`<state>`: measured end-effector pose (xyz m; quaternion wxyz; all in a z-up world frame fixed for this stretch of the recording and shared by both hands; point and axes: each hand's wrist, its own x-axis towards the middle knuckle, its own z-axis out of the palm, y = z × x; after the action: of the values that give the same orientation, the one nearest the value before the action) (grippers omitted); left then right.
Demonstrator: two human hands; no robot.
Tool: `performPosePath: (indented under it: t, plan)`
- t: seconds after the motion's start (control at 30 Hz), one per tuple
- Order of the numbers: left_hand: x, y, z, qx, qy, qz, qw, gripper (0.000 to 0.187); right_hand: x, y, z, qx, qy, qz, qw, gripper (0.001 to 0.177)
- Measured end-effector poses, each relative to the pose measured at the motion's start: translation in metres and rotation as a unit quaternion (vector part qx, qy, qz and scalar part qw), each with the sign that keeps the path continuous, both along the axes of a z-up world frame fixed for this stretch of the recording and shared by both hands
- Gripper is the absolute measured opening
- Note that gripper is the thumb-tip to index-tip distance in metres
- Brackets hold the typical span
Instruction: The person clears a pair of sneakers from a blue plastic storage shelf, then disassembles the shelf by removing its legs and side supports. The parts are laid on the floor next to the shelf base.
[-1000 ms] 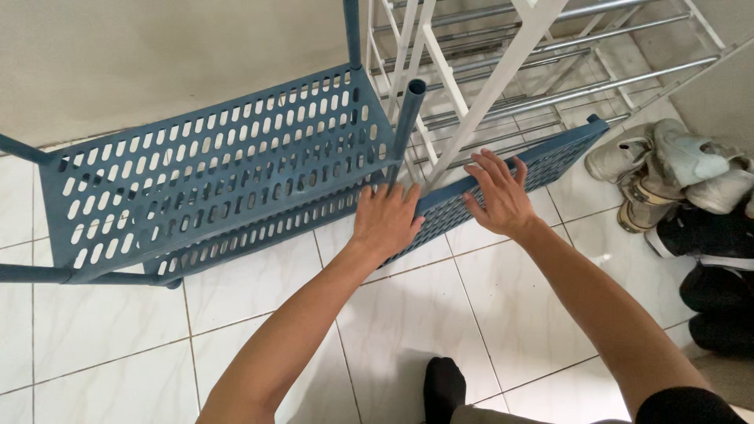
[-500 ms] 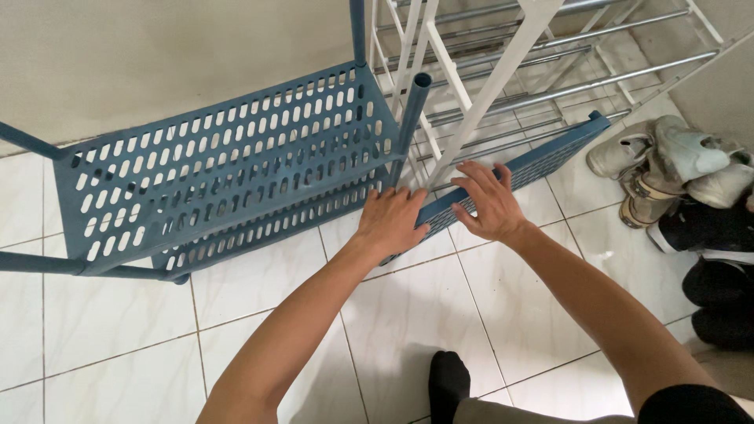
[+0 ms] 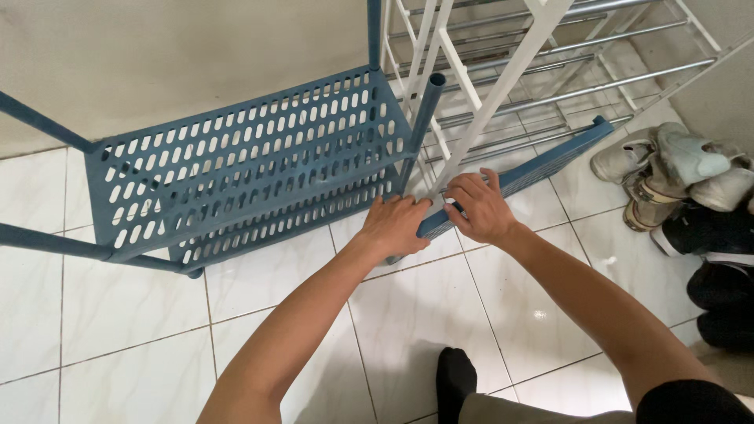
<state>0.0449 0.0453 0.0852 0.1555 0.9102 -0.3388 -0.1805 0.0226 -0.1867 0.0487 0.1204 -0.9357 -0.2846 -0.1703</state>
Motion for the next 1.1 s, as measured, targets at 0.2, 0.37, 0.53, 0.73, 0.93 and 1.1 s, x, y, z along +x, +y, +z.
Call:
performPosePath:
  t: [0.2, 0.37, 0.53, 0.73, 0.93, 1.1]
  plan:
    - [-0.003, 0.012, 0.006, 0.002, 0.021, 0.002, 1.000, 0.074, 0.001, 0.008, 0.004, -0.003, -0.006, -0.004, 1.000, 0.011]
    - [-0.008, 0.023, 0.003, -0.002, 0.033, 0.006, 0.999, 0.078, 0.000, 0.015, 0.005, -0.012, -0.005, -0.005, 1.000, 0.010]
    - [-0.005, 0.036, -0.002, -0.040, 0.047, 0.033, 0.998, 0.071, 0.000, 0.023, 0.007, -0.007, 0.016, 0.003, 1.000, 0.007]
    - [0.004, 0.047, -0.004, -0.129, 0.012, 0.071, 0.989, 0.052, -0.002, 0.034, 0.009, -0.003, 0.029, 0.006, 1.000, 0.007]
    - [0.002, 0.066, 0.006, -0.183, -0.129, 0.115, 0.968, 0.030, 0.004, 0.048, 0.019, 0.086, 0.019, 0.006, 0.996, 0.007]
    - [0.016, 0.091, 0.004, -0.135, -0.388, 0.136, 0.901, 0.051, 0.024, 0.078, 0.022, 0.270, 0.057, -0.111, 0.955, 0.041]
